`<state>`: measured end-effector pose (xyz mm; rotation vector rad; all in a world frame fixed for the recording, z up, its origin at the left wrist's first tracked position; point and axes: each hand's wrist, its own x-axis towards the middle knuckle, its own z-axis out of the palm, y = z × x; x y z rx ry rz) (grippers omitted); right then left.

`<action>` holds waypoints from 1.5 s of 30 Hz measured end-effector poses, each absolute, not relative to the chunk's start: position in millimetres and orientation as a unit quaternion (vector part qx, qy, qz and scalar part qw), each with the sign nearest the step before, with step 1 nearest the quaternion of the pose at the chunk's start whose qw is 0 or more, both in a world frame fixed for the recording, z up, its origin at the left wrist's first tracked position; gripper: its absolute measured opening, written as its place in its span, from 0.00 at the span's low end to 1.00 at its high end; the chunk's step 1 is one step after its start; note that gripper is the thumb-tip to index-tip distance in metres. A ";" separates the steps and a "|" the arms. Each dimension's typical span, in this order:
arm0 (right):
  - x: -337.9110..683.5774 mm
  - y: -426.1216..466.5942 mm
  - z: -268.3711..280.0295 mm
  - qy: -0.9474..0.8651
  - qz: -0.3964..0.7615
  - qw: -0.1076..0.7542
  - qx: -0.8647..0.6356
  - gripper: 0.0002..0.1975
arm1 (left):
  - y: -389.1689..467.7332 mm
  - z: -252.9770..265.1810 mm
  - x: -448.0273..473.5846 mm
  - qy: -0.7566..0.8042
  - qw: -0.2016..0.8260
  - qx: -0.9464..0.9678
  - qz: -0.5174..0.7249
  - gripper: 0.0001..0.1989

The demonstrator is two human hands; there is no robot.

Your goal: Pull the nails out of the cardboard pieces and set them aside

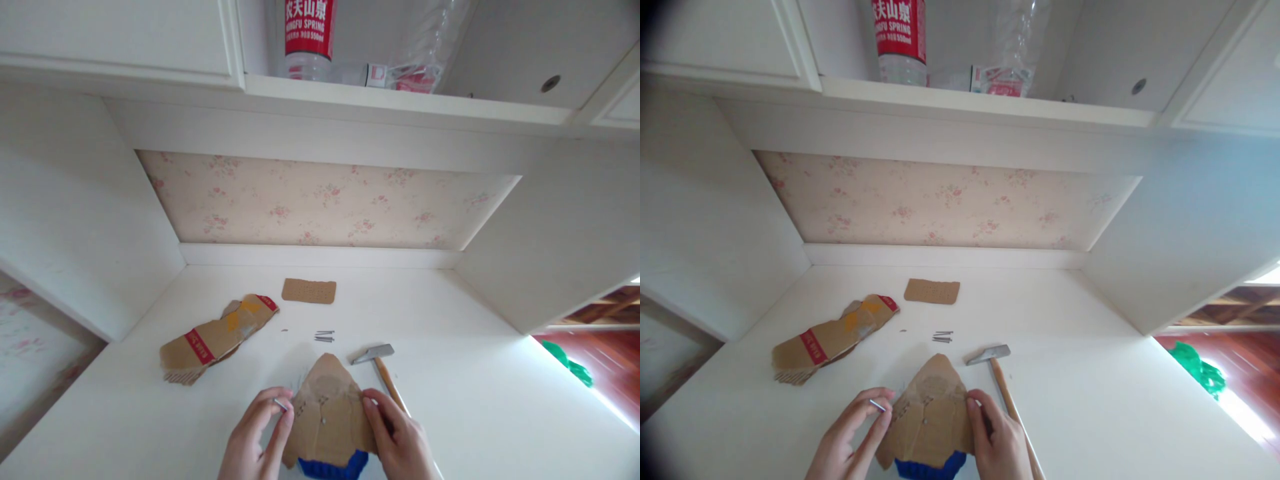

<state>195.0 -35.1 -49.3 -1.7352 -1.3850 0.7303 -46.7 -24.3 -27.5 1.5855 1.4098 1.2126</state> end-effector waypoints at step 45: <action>168.2 -27.5 -12.8 -0.755 0.205 0.362 -0.507 0.09 | -15.0 -34.2 -13.5 0.466 0.316 0.767 0.308 0.35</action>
